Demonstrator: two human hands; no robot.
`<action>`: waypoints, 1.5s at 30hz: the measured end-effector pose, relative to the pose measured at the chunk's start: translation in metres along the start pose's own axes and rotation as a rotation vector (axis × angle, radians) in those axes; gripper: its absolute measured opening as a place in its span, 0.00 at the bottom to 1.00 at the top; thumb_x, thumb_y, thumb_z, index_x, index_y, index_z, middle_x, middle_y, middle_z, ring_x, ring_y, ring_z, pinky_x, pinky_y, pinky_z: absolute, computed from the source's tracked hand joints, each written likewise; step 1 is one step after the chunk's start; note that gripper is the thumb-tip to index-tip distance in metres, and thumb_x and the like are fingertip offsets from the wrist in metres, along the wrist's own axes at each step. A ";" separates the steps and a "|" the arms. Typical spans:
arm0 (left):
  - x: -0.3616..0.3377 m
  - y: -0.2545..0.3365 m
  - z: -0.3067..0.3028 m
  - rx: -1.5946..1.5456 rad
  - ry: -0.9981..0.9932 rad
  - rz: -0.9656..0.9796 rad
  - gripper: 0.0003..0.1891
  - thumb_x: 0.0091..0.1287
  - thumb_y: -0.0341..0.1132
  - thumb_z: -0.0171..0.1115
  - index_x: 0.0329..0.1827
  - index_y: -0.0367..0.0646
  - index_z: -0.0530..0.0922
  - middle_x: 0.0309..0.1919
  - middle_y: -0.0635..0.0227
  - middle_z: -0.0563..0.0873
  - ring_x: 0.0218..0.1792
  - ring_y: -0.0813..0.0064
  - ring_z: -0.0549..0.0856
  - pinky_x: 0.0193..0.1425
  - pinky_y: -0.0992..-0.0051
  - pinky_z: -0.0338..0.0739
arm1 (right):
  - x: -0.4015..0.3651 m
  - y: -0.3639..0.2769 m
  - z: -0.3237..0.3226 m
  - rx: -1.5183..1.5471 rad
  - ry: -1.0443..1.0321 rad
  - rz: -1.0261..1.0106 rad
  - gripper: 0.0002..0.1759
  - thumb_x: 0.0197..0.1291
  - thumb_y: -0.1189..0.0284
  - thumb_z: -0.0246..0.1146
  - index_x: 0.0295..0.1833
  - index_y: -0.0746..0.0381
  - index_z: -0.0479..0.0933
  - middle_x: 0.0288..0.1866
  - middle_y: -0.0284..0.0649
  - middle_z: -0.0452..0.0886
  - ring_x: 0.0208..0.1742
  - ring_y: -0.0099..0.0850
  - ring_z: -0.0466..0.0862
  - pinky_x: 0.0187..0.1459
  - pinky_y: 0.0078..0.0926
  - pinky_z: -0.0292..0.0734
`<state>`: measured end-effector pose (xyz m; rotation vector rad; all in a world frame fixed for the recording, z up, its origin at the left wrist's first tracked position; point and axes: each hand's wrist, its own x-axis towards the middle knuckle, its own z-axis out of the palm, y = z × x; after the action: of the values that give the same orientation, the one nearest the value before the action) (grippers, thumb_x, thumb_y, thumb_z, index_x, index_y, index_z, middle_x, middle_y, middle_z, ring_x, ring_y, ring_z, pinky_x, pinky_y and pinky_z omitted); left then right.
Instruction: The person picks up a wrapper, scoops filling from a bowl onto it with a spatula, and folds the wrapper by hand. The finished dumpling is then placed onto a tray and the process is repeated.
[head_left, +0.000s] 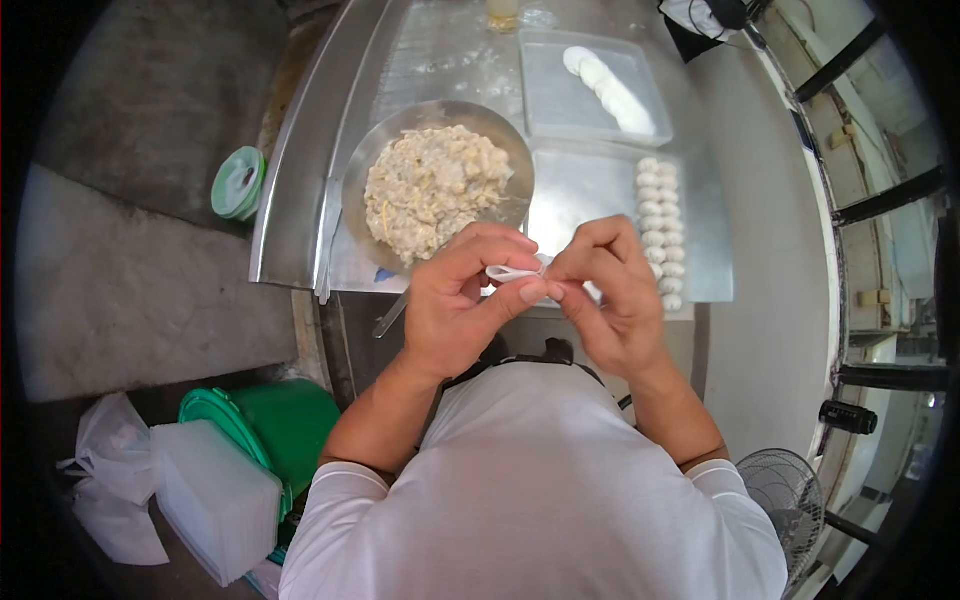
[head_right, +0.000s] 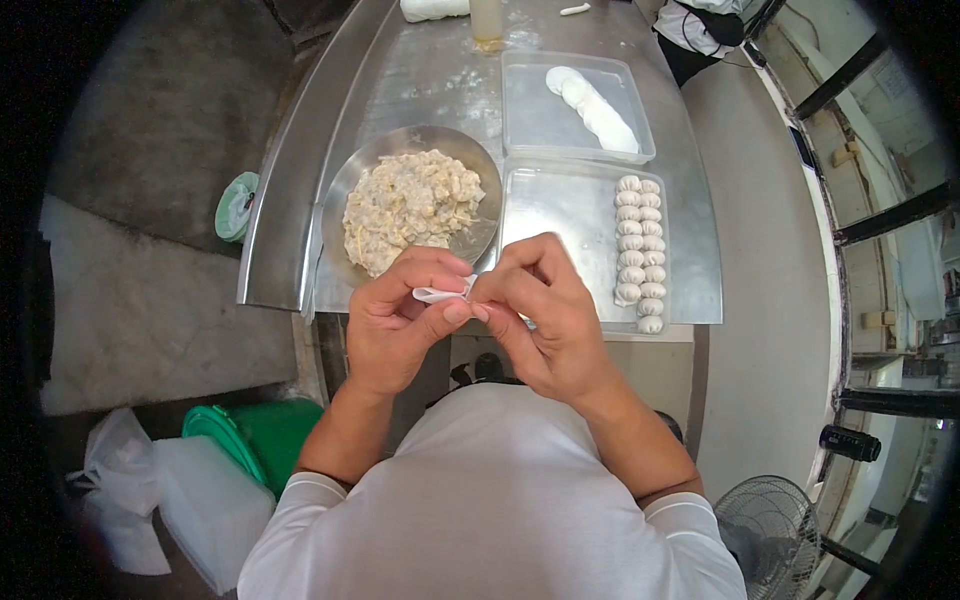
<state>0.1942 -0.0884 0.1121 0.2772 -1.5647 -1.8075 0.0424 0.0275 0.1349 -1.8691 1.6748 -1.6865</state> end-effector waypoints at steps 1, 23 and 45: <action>0.001 0.002 -0.001 0.010 -0.027 -0.014 0.11 0.64 0.22 0.73 0.48 0.36 0.85 0.52 0.60 0.82 0.51 0.76 0.82 0.50 0.77 0.79 | 0.000 -0.001 0.002 0.000 -0.002 0.001 0.06 0.65 0.80 0.67 0.46 0.67 0.82 0.40 0.41 0.80 0.37 0.30 0.79 0.35 0.25 0.75; 0.005 -0.022 -0.014 0.051 -0.071 0.131 0.11 0.68 0.29 0.73 0.50 0.37 0.83 0.45 0.67 0.81 0.42 0.80 0.79 0.45 0.79 0.74 | -0.003 -0.002 0.021 0.166 0.051 0.229 0.05 0.67 0.80 0.65 0.46 0.68 0.79 0.39 0.40 0.78 0.36 0.28 0.77 0.39 0.23 0.74; 0.014 -0.033 0.107 0.400 -0.010 0.298 0.05 0.66 0.25 0.71 0.42 0.37 0.83 0.37 0.64 0.84 0.39 0.71 0.80 0.45 0.74 0.75 | -0.047 0.020 -0.102 0.208 -0.039 0.187 0.07 0.70 0.75 0.65 0.48 0.67 0.78 0.38 0.40 0.77 0.37 0.29 0.77 0.40 0.24 0.73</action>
<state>0.1093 -0.0145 0.1111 0.2061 -1.8598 -1.2653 -0.0357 0.1102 0.1297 -1.5894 1.5387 -1.6654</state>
